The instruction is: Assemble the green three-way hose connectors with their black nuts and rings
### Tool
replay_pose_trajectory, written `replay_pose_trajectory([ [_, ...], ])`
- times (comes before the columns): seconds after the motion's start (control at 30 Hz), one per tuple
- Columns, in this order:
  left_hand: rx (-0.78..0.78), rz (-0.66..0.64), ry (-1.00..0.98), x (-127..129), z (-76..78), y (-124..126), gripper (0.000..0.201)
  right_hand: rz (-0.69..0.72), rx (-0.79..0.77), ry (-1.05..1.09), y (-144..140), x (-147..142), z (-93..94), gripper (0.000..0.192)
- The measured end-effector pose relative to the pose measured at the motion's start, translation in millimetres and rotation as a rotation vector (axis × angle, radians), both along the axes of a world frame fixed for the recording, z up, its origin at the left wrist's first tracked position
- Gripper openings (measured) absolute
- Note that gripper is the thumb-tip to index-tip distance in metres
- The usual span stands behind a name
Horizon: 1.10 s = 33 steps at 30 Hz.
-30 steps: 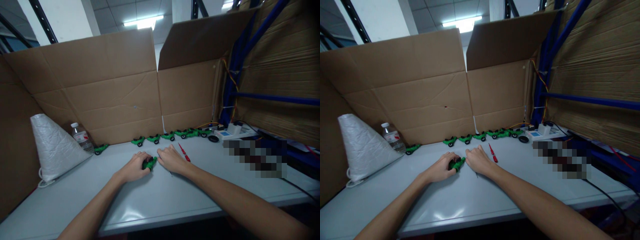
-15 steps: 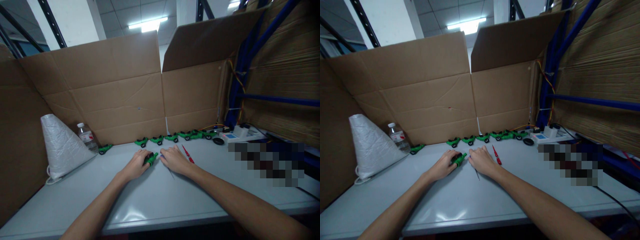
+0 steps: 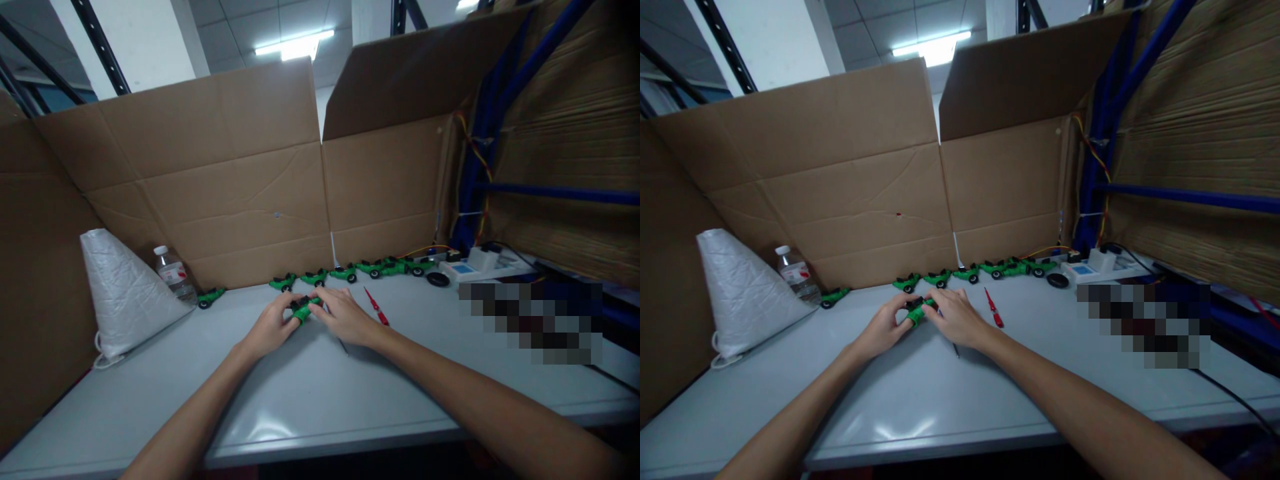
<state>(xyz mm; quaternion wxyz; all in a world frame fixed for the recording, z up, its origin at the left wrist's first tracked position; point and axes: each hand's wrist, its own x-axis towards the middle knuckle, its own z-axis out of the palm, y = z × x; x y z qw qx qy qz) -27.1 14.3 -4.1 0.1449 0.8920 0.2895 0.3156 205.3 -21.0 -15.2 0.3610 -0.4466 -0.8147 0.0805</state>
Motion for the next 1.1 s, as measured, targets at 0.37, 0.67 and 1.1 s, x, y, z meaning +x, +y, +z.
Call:
replay_pose_trajectory([
  [0.37, 0.082, 0.102, -0.053, -1, 5.7, 2, 0.035, -0.059, -0.017, 0.166, 11, 3, 0.4, 0.012],
  [0.67, 0.131, 0.118, -0.034, -2, 6.3, 1, 0.045, 0.052, -0.131, 0.322, 9, 4, -0.1, 0.011],
  [1.1, 0.182, 0.111, 0.002, 0, 11.1, -2, 0.039, 0.060, -0.101, 0.310, 7, 3, 2.6, 0.013],
])
